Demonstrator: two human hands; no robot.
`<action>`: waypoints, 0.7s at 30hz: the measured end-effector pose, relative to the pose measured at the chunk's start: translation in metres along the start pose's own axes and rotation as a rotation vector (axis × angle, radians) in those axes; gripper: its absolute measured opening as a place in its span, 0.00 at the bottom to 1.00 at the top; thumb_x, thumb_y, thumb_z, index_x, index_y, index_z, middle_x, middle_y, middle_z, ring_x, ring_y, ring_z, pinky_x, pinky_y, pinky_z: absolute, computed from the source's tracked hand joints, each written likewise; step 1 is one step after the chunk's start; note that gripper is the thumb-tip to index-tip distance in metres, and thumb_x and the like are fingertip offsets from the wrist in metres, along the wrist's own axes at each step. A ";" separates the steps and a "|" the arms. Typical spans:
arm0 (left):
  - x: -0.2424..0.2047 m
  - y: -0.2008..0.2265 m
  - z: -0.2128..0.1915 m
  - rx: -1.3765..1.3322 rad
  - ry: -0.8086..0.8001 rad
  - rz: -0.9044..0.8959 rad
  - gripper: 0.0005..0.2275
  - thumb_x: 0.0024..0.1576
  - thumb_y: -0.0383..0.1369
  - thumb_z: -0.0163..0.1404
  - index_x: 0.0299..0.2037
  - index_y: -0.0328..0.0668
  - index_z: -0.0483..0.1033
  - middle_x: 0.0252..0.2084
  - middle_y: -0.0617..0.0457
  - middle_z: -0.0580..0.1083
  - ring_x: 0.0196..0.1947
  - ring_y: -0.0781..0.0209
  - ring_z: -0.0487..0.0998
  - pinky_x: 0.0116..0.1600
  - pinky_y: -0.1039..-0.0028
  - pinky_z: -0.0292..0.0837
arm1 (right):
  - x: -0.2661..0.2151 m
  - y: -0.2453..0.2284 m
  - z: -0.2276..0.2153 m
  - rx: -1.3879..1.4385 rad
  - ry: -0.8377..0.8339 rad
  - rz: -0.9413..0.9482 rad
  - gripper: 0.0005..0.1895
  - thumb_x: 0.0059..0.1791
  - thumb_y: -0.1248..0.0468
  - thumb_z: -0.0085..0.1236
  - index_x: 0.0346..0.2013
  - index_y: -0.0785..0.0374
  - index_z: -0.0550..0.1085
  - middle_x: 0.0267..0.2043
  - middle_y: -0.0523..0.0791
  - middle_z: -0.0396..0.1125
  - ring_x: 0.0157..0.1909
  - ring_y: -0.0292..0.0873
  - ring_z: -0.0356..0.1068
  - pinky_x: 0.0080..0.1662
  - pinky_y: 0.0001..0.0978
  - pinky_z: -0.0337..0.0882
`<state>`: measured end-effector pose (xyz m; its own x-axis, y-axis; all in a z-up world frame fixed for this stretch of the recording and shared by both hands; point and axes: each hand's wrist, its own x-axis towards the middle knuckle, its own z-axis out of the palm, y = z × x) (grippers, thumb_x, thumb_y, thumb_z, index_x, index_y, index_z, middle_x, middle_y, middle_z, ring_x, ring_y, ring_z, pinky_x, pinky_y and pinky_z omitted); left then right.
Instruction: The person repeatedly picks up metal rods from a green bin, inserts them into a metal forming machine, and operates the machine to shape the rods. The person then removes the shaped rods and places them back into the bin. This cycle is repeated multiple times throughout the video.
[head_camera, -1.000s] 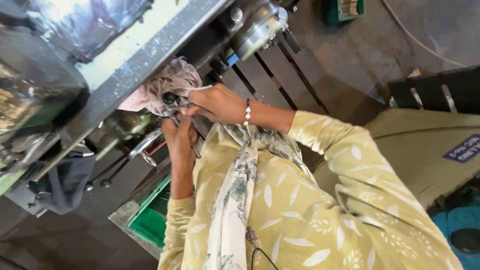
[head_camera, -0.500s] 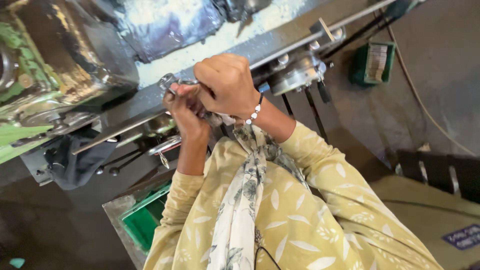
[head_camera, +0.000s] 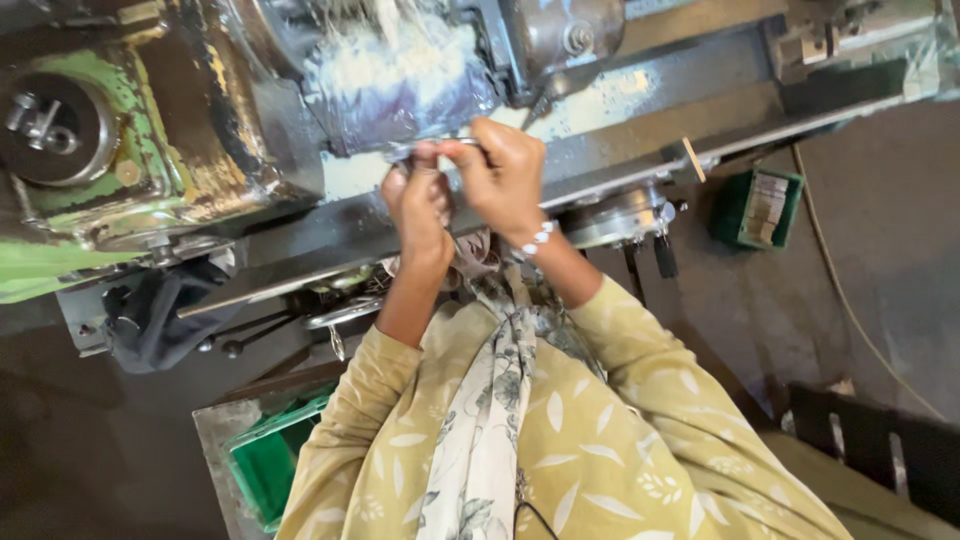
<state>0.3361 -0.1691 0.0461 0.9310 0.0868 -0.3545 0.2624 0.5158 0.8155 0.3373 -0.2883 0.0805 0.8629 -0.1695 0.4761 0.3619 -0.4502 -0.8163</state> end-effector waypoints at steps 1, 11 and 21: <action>0.005 0.002 0.001 0.023 -0.067 -0.072 0.13 0.61 0.42 0.56 0.31 0.47 0.68 0.18 0.66 0.59 0.13 0.75 0.56 0.18 0.79 0.47 | 0.000 0.010 -0.005 0.026 -0.053 0.087 0.19 0.54 0.63 0.61 0.24 0.67 0.64 0.18 0.47 0.55 0.22 0.39 0.55 0.27 0.36 0.55; 0.103 0.002 -0.022 -0.182 -0.171 -0.090 0.17 0.59 0.35 0.54 0.56 0.42 0.67 0.48 0.52 0.72 0.46 0.61 0.73 0.50 0.70 0.69 | 0.081 0.159 -0.121 -0.353 -0.215 0.023 0.18 0.64 0.60 0.50 0.35 0.68 0.71 0.32 0.54 0.66 0.34 0.55 0.67 0.37 0.45 0.64; 0.330 -0.110 -0.069 -0.423 0.162 -0.158 0.18 0.53 0.25 0.58 0.53 0.34 0.71 0.55 0.46 0.70 0.59 0.48 0.71 0.64 0.60 0.67 | 0.205 0.311 -0.177 -1.072 -0.295 -0.298 0.29 0.44 0.42 0.74 0.33 0.67 0.78 0.35 0.54 0.72 0.41 0.59 0.71 0.44 0.51 0.66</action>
<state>0.5968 -0.1389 -0.1920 0.8274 0.0939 -0.5536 0.2401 0.8321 0.4999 0.5643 -0.6183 -0.0177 0.8936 0.2172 0.3928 0.2017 -0.9761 0.0811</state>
